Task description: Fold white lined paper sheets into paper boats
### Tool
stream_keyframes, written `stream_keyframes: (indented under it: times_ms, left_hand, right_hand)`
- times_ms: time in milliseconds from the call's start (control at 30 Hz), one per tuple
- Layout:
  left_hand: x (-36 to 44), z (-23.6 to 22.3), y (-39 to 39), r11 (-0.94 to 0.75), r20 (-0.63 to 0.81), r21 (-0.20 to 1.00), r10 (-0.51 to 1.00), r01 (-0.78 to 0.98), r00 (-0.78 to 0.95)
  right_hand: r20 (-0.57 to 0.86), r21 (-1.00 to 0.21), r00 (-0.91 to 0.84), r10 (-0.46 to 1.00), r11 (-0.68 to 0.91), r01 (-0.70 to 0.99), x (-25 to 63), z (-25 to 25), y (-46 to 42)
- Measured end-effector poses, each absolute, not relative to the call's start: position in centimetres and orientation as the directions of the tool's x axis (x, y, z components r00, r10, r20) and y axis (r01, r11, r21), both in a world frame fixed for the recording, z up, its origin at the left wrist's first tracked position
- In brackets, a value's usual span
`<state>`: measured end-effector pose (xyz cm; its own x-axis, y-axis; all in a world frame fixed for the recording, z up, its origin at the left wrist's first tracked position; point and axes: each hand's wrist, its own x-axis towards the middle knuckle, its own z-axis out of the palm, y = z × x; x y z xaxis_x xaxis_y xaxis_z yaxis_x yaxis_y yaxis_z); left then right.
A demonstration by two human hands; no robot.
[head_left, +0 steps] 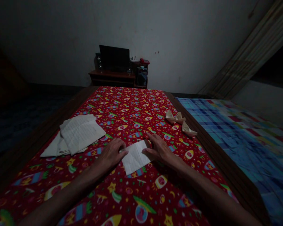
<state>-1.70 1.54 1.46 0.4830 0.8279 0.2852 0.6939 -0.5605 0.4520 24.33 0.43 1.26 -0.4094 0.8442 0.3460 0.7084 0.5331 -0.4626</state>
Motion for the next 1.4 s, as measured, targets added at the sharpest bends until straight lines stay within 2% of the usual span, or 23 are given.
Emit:
stream_keyframes:
  times_ms: [167,233,333,400,467,533,667,767,867,933,1067,1133,1200,1267,1333,1400]
  left_hand:
    - [-1.6,2.7,2.2,-0.556,0.361,0.505,0.831,0.660,0.423]
    - [-1.7,3.4,2.9,-0.579,0.425,0.495,0.812,0.648,0.401]
    - [-1.7,4.1,3.7,-0.621,0.489,0.454,0.773,0.639,0.404]
    - [-1.7,4.0,3.7,-0.622,0.473,0.460,0.776,0.634,0.418]
    - [-1.7,3.6,3.3,-0.598,0.416,0.500,0.800,0.626,0.433]
    - [-1.8,3.2,2.6,-0.563,0.359,0.540,0.827,0.626,0.433]
    - [-2.1,2.8,0.9,-0.512,0.311,0.584,0.858,0.630,0.409]
    - [-2.4,2.7,-0.7,-0.527,0.331,0.589,0.849,0.612,0.413]
    - [-3.0,2.6,-2.7,-0.603,0.437,0.575,0.797,0.552,0.416]
    - [-3.4,2.7,-4.0,-0.656,0.505,0.545,0.754,0.522,0.420]
    - [-3.9,5.2,-4.6,-0.810,0.659,0.386,0.576,0.441,0.484]
    - [-4.0,7.7,-3.5,-0.839,0.674,0.317,0.528,0.443,0.517]
    - [-3.9,10.3,-2.3,-0.857,0.756,0.222,0.453,0.465,0.473]
    - [-3.9,12.3,-1.6,-0.861,0.782,0.225,0.439,0.457,0.443]
    - [-3.8,12.8,-1.5,-0.883,0.784,0.163,0.387,0.440,0.485]
    - [-3.7,11.5,-1.6,-0.882,0.737,0.174,0.412,0.438,0.536]
  right_hand:
    - [0.257,-0.622,-0.347,0.902,0.429,0.655,23.2,1.9,0.7]
    - [0.263,-0.660,-0.335,0.905,0.422,0.622,22.6,2.3,1.0]
    - [0.399,-0.629,-0.295,0.868,0.493,0.601,22.3,2.7,1.5]
    - [0.489,-0.578,-0.270,0.830,0.540,0.612,22.6,2.7,1.9]
    - [0.510,-0.558,-0.280,0.813,0.561,0.612,23.0,2.6,2.1]
    - [0.455,-0.597,-0.299,0.839,0.537,0.596,23.2,2.4,2.1]
    - [0.256,-0.744,-0.292,0.922,0.381,0.549,22.9,1.9,0.9]
    - [0.235,-0.781,-0.277,0.932,0.351,0.516,22.7,1.6,-1.3]
    - [0.279,-0.685,-0.373,0.885,0.455,0.568,22.9,1.7,-3.8]
    - [0.375,-0.604,-0.417,0.828,0.560,0.568,23.1,2.1,-5.0]
    - [0.634,-0.353,-0.576,0.517,0.855,0.379,23.0,4.4,-4.5]
    - [0.677,-0.229,-0.589,0.441,0.887,0.401,22.8,6.6,-3.3]
    - [0.700,-0.167,-0.568,0.433,0.872,0.459,22.7,9.2,-2.4]
    - [0.714,-0.125,-0.545,0.439,0.846,0.517,22.8,11.3,-2.1]
    - [0.725,-0.100,-0.537,0.432,0.837,0.538,22.9,12.0,-2.1]
    - [0.722,-0.079,-0.548,0.423,0.837,0.541,23.2,10.8,-2.1]
